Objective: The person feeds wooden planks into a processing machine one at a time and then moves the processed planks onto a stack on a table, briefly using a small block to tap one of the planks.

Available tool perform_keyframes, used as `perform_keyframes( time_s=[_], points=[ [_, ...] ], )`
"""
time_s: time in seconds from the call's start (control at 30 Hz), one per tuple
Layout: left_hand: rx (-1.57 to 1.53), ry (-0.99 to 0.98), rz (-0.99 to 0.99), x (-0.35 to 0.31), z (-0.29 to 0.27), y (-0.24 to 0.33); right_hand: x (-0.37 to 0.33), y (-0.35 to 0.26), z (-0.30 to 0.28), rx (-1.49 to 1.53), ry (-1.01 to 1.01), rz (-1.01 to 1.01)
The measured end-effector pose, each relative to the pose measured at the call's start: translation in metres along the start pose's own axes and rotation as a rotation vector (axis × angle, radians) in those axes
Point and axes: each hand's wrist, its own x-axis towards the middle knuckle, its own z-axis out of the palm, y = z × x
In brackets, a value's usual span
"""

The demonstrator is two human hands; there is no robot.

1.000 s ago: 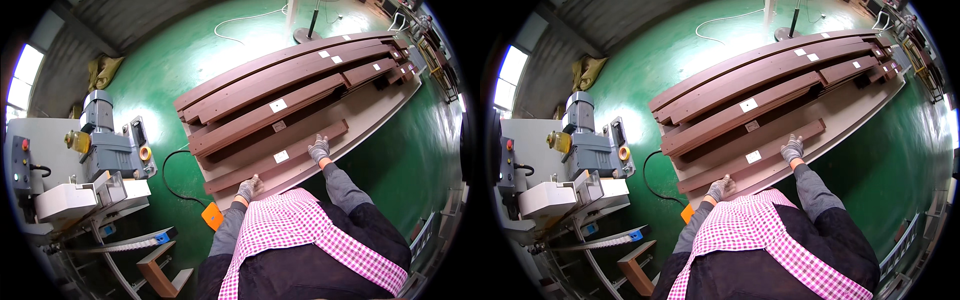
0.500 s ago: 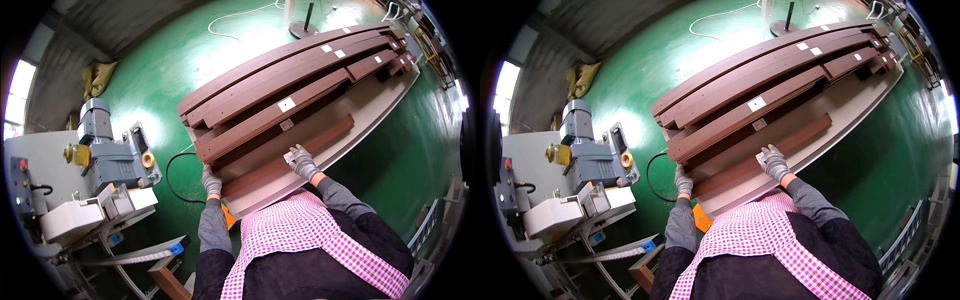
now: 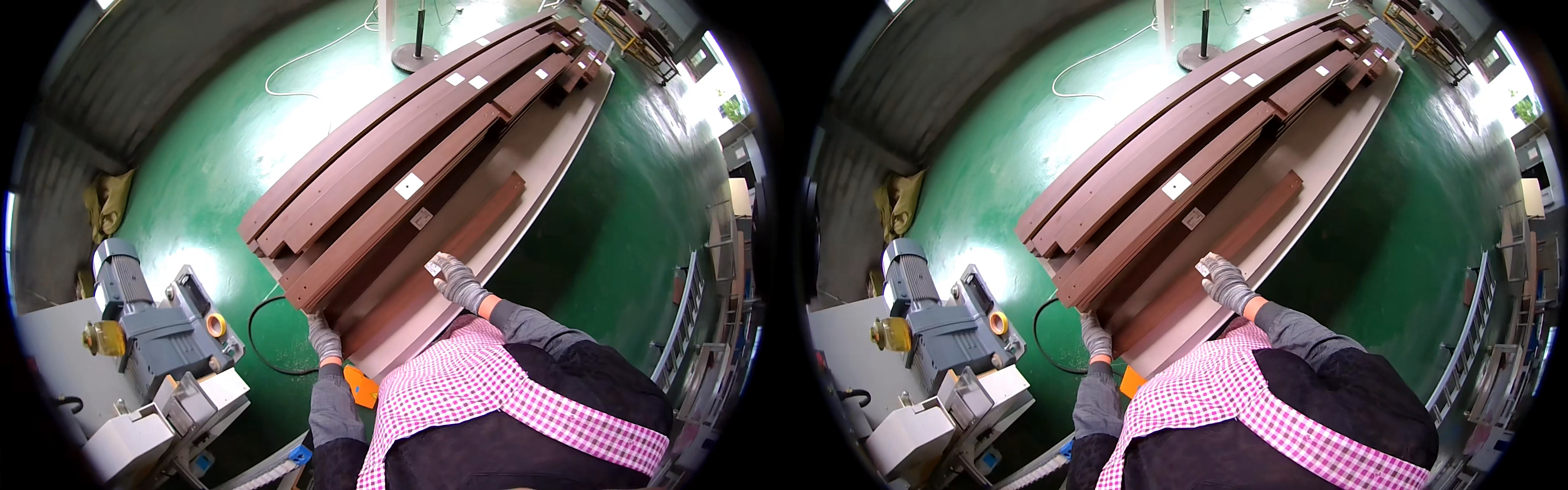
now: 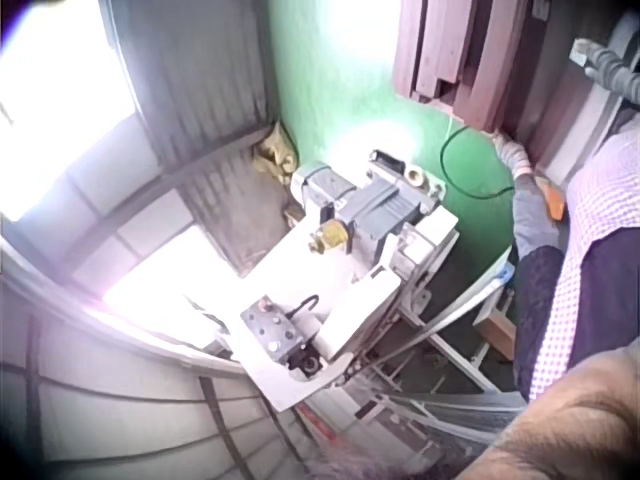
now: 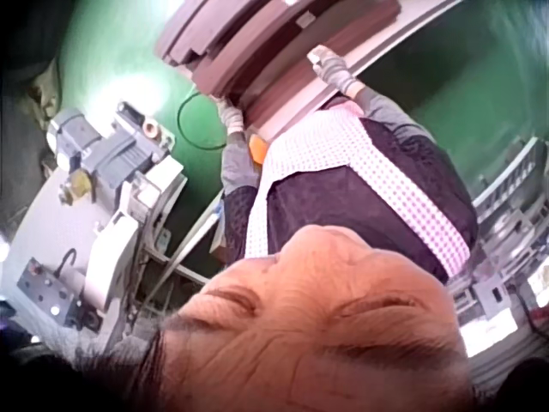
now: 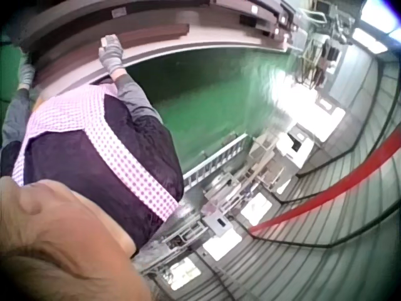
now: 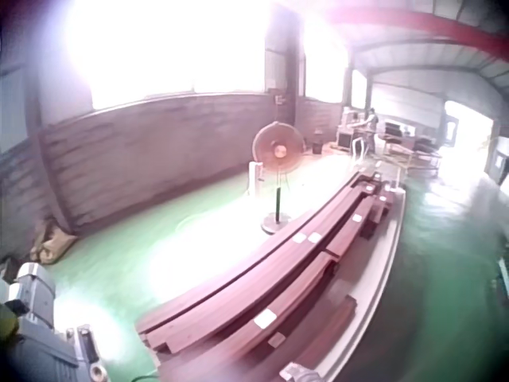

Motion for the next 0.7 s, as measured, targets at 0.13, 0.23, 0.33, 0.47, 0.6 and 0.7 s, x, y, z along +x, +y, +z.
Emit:
perform_keyframes(
  time_s=[0.13,0.23,0.33,0.47,0.6,0.7],
  points=[
    [0.081,-0.057,0.062,0.006,0.002,-0.015,0.005,-0.006,0.000,0.020,-0.017,-0.054],
    [0.135,-0.201,0.060,0.011,-0.041,0.019,0.009,-0.009,-0.002,0.132,-0.051,-0.004],
    [0.200,-0.248,0.034,0.005,-0.079,0.043,0.024,-0.023,0.002,0.760,-0.181,0.331],
    [0.181,-0.358,0.049,-0.037,-0.163,0.106,0.038,-0.040,0.009,1.716,-0.450,0.741],
    [0.150,-0.247,0.126,-0.087,-0.166,0.130,0.056,-0.016,0.084,1.941,-0.119,0.946],
    [0.052,-0.160,0.111,-0.115,-0.147,0.117,0.030,0.004,0.087,1.889,-0.136,0.790]
  ],
)
